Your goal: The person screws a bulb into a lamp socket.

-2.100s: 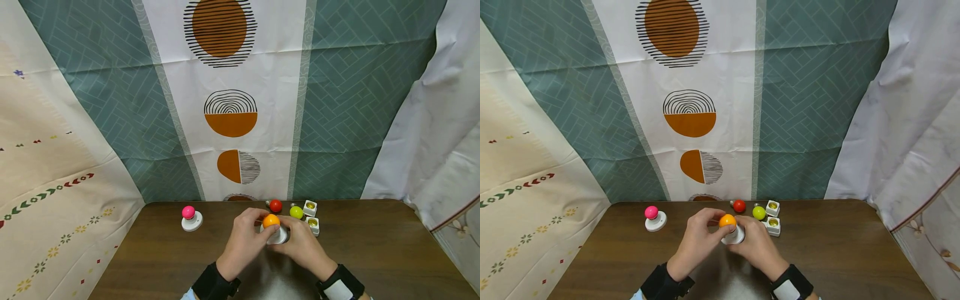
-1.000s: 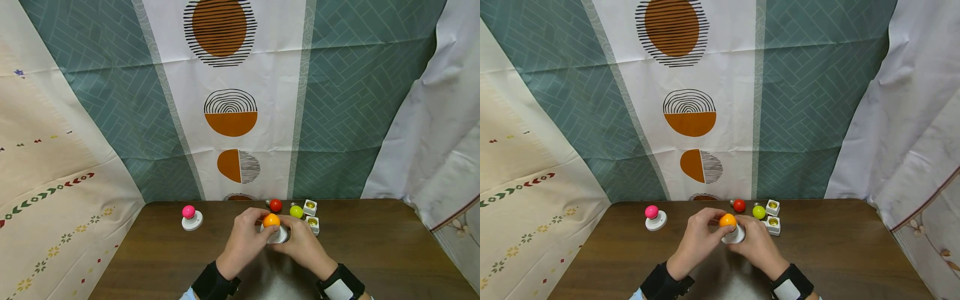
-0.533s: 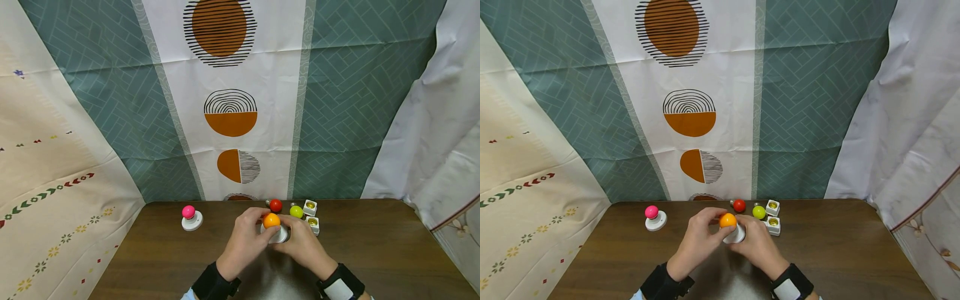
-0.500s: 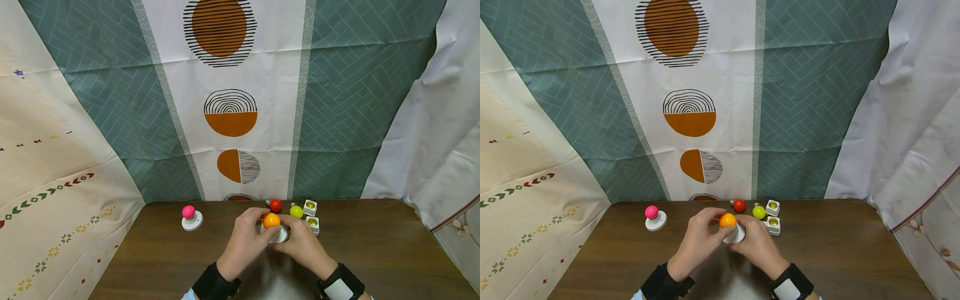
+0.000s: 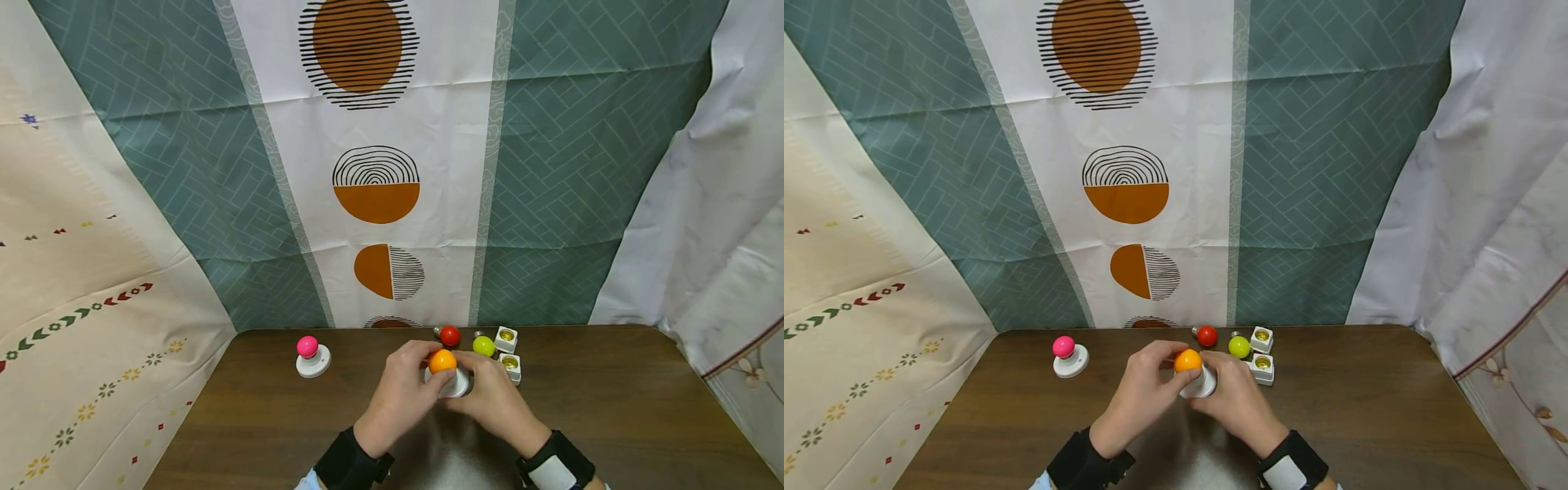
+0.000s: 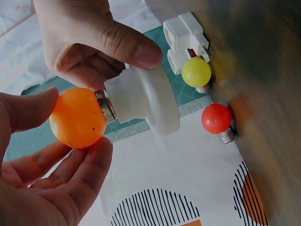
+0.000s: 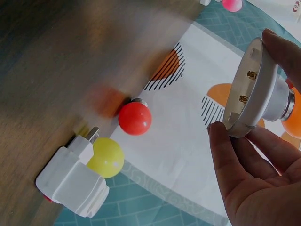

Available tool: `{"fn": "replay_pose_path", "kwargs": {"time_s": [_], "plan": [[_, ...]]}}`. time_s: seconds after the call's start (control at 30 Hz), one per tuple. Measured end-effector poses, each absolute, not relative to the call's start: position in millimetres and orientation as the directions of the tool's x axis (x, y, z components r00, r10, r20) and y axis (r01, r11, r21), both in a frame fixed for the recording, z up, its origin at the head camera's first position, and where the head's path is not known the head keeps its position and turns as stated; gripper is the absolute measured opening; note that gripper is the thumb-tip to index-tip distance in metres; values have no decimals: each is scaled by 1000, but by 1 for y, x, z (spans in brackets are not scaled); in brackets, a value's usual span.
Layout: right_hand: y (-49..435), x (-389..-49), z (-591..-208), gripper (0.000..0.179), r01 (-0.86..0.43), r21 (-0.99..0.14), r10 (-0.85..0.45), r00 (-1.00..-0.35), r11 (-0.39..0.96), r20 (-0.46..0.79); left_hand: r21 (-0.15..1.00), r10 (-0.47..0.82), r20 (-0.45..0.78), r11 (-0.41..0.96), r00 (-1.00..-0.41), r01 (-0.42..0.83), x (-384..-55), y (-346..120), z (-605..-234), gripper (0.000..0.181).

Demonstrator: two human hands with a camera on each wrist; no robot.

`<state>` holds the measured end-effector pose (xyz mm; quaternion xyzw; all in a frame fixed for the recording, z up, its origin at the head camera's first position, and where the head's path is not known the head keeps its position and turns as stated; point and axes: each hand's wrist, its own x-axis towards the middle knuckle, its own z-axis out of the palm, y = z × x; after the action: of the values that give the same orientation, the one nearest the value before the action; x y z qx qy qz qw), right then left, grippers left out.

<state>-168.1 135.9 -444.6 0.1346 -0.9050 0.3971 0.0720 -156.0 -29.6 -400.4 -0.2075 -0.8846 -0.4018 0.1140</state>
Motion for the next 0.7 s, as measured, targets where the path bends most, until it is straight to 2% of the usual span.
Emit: {"fn": "replay_pose_path", "kwargs": {"time_s": [0.23, 0.47, 0.7], "plan": [[136, -168, -444, 68, -298, -703, -186, -954, 646, 233, 639, 314, 364, 600, -877, 481, -156, -30, -400, 39], [136, -168, -444, 68, -299, -709, -183, -954, 638, 238, 679, 223, 360, 604, -906, 418, -154, -29, -400, 46], [136, -168, -444, 68, -287, -720, -182, -958, 632, 222, 687, 184, 364, 609, -913, 396, -154, -28, -400, 37]]}}
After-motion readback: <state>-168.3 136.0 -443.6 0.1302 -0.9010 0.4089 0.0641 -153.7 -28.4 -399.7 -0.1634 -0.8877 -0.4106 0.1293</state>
